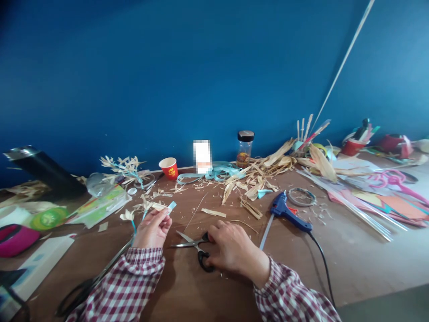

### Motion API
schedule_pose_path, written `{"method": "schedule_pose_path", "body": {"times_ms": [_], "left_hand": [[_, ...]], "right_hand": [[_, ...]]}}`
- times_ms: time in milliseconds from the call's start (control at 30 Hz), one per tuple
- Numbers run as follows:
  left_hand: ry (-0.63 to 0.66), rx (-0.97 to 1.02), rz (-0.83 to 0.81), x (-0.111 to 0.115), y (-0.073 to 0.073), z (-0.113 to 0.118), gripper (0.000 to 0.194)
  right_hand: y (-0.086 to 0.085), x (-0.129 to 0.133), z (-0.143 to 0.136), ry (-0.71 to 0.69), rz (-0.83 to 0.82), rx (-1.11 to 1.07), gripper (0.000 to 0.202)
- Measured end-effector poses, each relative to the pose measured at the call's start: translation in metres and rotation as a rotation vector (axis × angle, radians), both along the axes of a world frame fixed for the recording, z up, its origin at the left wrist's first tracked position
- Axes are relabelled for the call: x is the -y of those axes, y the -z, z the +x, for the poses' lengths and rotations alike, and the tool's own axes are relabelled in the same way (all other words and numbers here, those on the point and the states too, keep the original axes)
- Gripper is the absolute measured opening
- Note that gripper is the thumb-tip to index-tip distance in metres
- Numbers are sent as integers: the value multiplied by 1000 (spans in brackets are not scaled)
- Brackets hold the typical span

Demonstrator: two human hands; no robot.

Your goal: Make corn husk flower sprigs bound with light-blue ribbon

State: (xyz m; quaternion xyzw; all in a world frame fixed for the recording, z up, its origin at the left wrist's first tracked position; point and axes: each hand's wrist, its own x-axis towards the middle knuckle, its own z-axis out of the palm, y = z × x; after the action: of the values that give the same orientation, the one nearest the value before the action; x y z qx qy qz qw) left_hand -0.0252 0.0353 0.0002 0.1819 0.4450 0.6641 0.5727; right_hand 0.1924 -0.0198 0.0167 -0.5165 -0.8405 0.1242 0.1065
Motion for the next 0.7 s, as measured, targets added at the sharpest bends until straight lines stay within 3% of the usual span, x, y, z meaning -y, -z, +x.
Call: {"method": "schedule_pose_path", "body": {"times_ms": [100, 267, 433, 600, 700], "left_hand": [[-56, -2, 4, -1, -3, -1, 23], [-124, 9, 11, -2, -6, -2, 18], [-184, 19, 25, -4, -5, -2, 17], [-63, 50, -41, -1, -4, 2, 14], [28, 81, -78, 3, -3, 6, 13]], "right_hand": [[1, -2, -1, 12, -11, -17, 28], [-1, -5, 2, 8, -111, -104, 30], [-8, -9, 6, -86, -299, -428, 30], [-7, -7, 0, -121, -590, -836, 29], [-4, -5, -5, -109, -723, -969, 28]]}}
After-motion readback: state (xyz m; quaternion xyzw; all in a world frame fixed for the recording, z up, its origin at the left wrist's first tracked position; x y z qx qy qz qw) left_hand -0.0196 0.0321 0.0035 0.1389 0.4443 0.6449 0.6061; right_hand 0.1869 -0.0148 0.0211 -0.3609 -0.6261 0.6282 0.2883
